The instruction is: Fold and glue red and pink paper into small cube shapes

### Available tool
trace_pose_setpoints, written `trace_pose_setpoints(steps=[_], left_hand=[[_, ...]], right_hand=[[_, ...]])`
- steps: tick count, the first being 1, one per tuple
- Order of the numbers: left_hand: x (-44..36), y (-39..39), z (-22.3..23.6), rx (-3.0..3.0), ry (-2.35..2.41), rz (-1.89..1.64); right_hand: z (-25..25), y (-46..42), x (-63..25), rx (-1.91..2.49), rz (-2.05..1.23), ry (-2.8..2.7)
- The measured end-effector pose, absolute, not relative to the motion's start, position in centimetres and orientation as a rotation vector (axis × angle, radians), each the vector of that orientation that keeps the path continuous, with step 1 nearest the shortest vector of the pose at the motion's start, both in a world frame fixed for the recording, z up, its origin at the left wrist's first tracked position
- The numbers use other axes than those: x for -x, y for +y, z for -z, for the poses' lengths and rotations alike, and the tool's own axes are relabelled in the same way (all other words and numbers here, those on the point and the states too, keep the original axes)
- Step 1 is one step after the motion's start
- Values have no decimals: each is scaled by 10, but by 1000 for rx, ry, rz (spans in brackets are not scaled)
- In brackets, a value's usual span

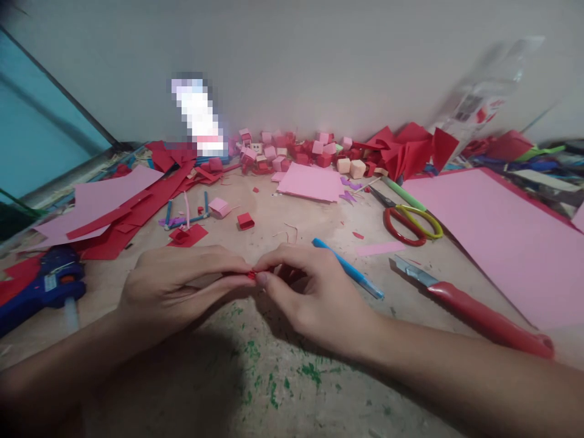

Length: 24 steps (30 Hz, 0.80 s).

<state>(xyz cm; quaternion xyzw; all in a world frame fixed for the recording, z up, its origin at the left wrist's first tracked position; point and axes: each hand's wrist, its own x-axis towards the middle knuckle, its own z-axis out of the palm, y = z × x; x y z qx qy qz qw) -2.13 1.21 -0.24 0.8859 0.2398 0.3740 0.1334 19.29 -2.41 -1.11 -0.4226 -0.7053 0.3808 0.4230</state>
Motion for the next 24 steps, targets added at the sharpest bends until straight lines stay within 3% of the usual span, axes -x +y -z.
trace_pose_setpoints(steps=[15,24], left_hand=[[22,15,4,-2612,680,-984],[17,12,-6,-2162,919,-941]], right_hand=[[12,-22,-194,1068,-1168,-1700],[13,-21,-192,1069,-1126,-1658]])
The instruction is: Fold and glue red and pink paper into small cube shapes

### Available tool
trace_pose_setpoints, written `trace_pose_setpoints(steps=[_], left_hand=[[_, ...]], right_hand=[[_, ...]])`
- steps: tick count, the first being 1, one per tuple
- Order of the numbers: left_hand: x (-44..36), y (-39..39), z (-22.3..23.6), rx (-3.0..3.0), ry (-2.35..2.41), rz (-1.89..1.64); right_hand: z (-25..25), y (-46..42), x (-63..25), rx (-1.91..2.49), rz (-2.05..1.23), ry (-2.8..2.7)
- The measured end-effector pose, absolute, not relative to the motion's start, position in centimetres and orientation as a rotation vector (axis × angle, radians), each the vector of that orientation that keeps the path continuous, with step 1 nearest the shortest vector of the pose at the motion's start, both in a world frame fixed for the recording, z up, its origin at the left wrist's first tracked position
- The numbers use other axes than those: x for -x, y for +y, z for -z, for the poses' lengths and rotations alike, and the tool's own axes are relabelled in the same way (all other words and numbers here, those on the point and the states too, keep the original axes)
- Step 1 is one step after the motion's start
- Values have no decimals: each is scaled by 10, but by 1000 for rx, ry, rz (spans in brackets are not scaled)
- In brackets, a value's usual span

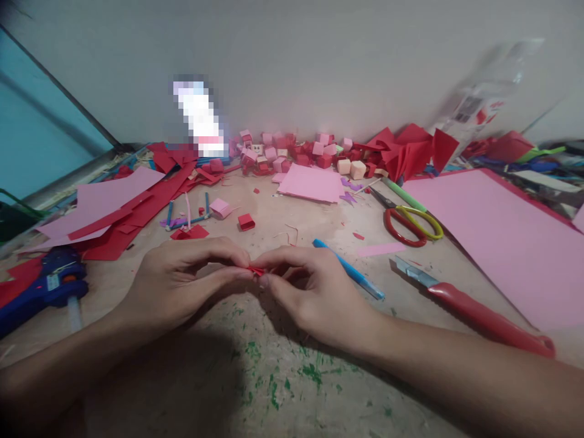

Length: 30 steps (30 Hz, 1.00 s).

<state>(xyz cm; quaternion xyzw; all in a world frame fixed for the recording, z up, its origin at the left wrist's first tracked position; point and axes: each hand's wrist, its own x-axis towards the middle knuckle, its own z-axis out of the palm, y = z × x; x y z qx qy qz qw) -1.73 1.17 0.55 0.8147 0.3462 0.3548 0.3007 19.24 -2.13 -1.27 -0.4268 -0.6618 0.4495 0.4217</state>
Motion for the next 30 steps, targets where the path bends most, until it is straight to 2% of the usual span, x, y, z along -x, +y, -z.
trace_pose_setpoints(steps=[15,30], left_hand=[[17,11,-12,-1987,911,-863],[13,6,-8,-1842,888,-975]], right_hand=[[10,-23,-194,995,-1137,-1673],[9,-21,-197,970,-1201,-1603]])
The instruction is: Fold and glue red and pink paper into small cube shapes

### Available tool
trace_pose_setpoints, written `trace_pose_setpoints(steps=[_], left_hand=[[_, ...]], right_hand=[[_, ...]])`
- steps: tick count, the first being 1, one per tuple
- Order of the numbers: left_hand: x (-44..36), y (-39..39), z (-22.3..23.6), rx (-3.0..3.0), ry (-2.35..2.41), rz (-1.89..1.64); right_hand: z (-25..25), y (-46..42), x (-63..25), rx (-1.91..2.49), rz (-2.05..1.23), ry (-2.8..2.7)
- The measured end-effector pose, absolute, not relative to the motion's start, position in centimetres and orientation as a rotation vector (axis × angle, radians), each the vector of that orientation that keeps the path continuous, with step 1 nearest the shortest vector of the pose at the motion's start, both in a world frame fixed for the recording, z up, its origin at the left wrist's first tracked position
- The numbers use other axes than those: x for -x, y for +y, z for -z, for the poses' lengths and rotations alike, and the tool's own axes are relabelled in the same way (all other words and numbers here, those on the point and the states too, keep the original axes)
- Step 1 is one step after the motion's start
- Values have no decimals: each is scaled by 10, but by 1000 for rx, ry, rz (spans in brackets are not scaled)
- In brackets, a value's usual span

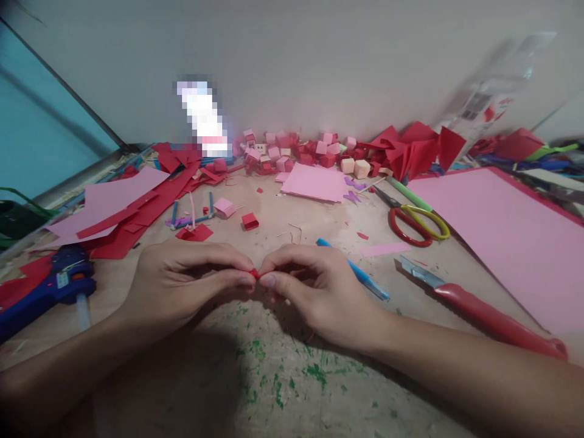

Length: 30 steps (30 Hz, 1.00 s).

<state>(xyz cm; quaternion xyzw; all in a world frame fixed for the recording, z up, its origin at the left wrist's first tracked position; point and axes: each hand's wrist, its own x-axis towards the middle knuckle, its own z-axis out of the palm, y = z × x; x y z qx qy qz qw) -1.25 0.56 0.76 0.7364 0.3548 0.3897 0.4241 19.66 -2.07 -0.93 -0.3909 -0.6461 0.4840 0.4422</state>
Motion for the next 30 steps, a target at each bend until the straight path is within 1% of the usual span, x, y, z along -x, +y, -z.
trace_pose_setpoints(steps=[8,23,30], left_hand=[[10,7,-7,-1668,907,-919],[10,8,-4,-1518,885,-865],[11,13,-3,-1565,859,-874]], right_hand=[[11,-19,-195,973,-1239,-1522],[9,-19,-194,1022,-1173,-1491],[10,-20,-194,1051,-1140,-1503]])
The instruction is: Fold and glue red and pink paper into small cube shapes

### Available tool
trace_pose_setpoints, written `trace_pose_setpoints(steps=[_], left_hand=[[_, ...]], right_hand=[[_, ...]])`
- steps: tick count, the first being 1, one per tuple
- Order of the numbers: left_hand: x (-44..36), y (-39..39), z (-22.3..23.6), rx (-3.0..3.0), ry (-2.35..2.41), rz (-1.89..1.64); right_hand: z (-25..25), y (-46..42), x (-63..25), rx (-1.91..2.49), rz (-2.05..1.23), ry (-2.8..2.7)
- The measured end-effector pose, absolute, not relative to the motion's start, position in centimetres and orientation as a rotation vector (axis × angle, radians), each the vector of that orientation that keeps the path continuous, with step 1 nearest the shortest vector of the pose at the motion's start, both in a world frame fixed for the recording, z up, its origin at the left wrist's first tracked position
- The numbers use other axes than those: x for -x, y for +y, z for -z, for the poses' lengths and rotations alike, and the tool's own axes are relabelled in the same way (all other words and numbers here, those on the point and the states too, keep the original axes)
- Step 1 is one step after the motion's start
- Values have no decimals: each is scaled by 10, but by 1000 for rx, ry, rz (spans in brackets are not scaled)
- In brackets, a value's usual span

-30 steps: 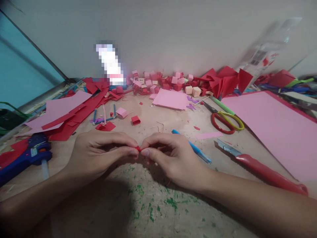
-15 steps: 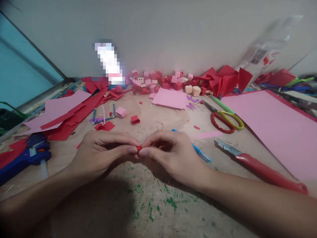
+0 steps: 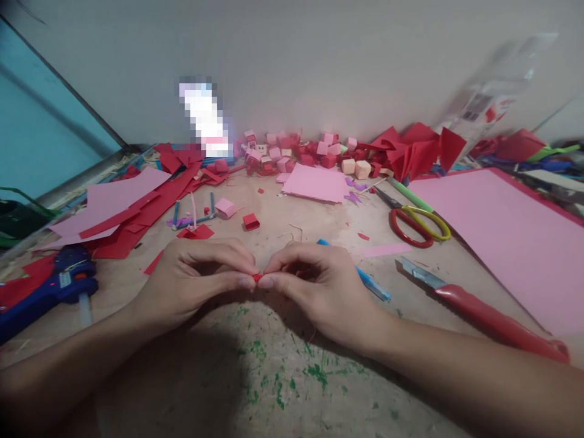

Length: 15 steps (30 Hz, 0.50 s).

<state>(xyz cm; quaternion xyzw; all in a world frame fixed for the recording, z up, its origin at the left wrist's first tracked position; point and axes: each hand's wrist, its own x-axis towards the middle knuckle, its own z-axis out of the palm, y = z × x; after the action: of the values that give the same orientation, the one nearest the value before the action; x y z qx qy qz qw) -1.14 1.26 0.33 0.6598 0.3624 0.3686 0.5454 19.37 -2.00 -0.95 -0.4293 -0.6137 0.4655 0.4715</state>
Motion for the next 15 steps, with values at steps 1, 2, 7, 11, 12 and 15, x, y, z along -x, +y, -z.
trace_pose_setpoints(steps=[1,2,7,11,12,15], left_hand=[[12,13,-3,-1558,875,-862],[12,13,-3,-1544,894,-847],[12,12,1,-1509,940,-824],[11,12,0,-1478,941,-825],[11,12,0,-1468,944,-824],[9,11,-2,-1440,950,-814]], right_hand=[[10,-20,-194,1058,-1142,-1503],[9,-20,-194,1066,-1148,-1504],[10,-20,-194,1103,-1150,-1508],[11,-21,-194,1098,-1095,-1551],[11,-21,-194,1096,-1082,-1564],[11,-23,-194,1110,-1019,-1612]])
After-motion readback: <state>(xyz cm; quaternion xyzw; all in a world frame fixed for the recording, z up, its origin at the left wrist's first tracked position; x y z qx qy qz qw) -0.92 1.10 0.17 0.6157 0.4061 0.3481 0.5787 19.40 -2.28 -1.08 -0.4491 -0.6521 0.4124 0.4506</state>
